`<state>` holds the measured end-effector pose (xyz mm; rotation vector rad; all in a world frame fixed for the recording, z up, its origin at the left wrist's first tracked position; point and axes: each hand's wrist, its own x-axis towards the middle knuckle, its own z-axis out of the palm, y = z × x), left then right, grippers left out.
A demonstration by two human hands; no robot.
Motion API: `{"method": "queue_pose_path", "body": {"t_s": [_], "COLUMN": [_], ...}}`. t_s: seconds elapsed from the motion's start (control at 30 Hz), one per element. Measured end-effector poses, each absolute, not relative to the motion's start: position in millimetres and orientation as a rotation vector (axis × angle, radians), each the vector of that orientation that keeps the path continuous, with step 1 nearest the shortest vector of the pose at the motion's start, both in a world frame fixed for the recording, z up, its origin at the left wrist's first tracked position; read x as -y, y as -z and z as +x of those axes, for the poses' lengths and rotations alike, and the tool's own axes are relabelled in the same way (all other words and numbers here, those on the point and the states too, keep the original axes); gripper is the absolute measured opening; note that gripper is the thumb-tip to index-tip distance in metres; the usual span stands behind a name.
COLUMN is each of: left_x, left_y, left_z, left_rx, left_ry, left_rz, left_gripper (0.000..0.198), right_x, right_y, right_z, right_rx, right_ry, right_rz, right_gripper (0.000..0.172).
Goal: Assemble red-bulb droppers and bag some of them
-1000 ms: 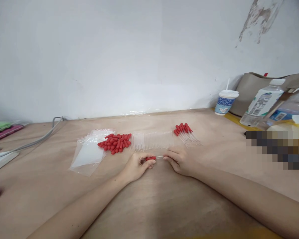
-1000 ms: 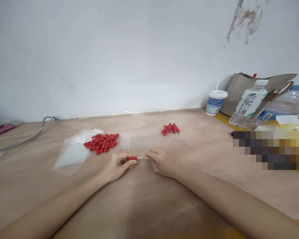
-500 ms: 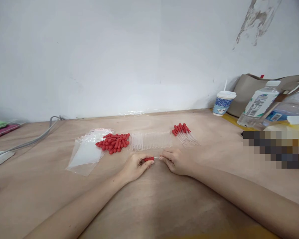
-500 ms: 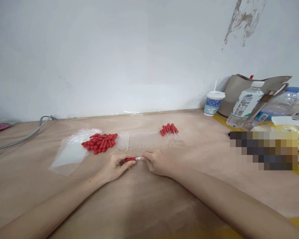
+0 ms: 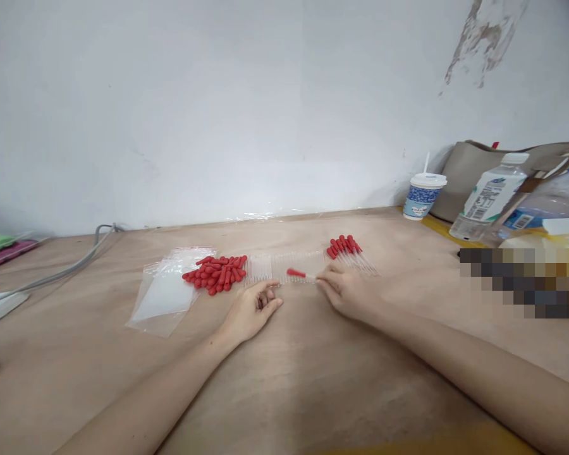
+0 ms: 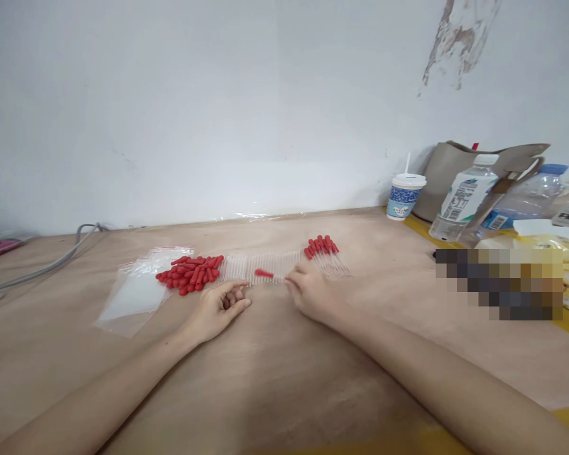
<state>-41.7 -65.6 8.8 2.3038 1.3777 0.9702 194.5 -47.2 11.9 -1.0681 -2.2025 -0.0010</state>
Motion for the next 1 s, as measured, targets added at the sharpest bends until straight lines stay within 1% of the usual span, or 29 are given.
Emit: {"method": "queue_pose_path", "body": {"t_s": [0.17,0.33,0.5,0.73,1.0], "left_x": [65,65,64,64,64], "left_y": [-9,-8,-6,-7,-6], "left_z": [-41,-41,-41,-42,-42], "left_rx": [-1.337,-1.343,-1.327,-1.310,-1.307], "left_ry": [-0.875,-0.859,-0.864,-0.863,-0.857], "left_rz": [2.384,2.405,2.404,2.414,2.430], "left_gripper": [0.017,0.017,0.016,0.018,0.018], "right_x": [11,-18,-20,-11,-3], "right_y": [-33,-29,-15,-24,-26], "right_z": [230,251,250,248,232], "right_rx": [1.834,1.706,1.710,1.742,1.818], "right_ry": [-0.239,-0.127,-0.109,-0.119,-0.046], "right_rz": [-1.589,-1.866,-1.948,-2.037,-1.941], "right_gripper": [0.020,0.022,0.026,0.030,0.024]}}
